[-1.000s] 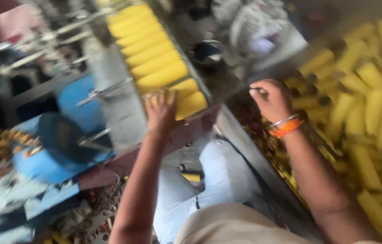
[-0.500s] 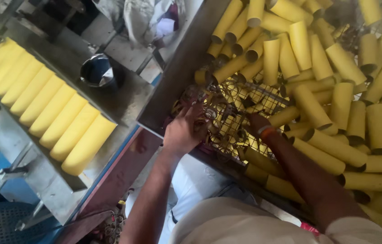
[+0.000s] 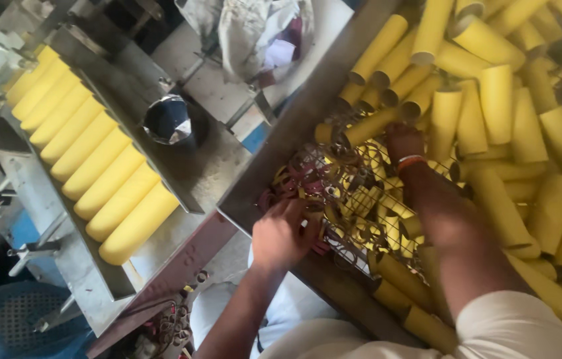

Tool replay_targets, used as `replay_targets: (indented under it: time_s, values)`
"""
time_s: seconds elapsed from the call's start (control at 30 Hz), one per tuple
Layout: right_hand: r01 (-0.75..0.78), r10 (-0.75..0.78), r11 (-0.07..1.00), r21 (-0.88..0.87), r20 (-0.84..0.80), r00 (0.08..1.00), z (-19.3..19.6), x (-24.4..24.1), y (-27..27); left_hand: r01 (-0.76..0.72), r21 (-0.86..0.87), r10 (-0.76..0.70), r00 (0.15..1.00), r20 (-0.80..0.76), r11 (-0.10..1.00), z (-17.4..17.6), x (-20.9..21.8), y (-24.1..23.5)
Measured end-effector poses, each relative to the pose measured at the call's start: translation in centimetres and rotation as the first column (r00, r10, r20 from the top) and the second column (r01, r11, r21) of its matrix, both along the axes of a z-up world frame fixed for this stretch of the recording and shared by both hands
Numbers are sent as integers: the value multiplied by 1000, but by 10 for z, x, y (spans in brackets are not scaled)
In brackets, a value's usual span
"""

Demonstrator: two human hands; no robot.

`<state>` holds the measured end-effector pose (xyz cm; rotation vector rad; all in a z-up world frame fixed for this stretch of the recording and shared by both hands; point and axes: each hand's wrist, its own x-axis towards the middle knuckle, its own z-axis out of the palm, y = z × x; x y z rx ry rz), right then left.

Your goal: The person repeatedly picks up yellow cylindrical objects from a metal bin and places them onto a conveyor belt. The person handles the cylinders one at a time, moving them from a pile into a linear arrangement on the belt.

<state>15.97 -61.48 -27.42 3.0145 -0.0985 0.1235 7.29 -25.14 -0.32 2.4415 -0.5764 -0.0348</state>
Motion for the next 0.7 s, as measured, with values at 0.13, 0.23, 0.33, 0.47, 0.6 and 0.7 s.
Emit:
replay_targets:
  time_s: [0.13, 0.23, 0.33, 0.47, 0.6, 0.7]
  values:
    - [-246, 265, 963, 114, -211, 941, 21, 4, 33, -7, -75, 7, 1000, -8, 997, 0, 0, 1]
    - [-368, 376, 927, 76, -174, 910, 26, 8, 64, 0, -96, -2, 1000, -15, 995, 1, -2, 1]
    - [-297, 286, 955, 8, -291, 913, 30, 32, 81, -13, -89, 14, 1000, 13, 996, 2, 0, 0]
    - [-216, 230, 972, 91, -184, 956, 53, 34, 82, -29, -135, 36, 998, 52, 990, -8, -2, 1]
    - [-50, 109, 958, 281, -196, 975, 136, 9, 63, -8, -137, 11, 1000, 24, 991, -18, -1, 1]
    - [243, -113, 767, 594, -248, 962, 213, -24, 59, 16, -240, 28, 984, 178, 971, -18, -2, 5]
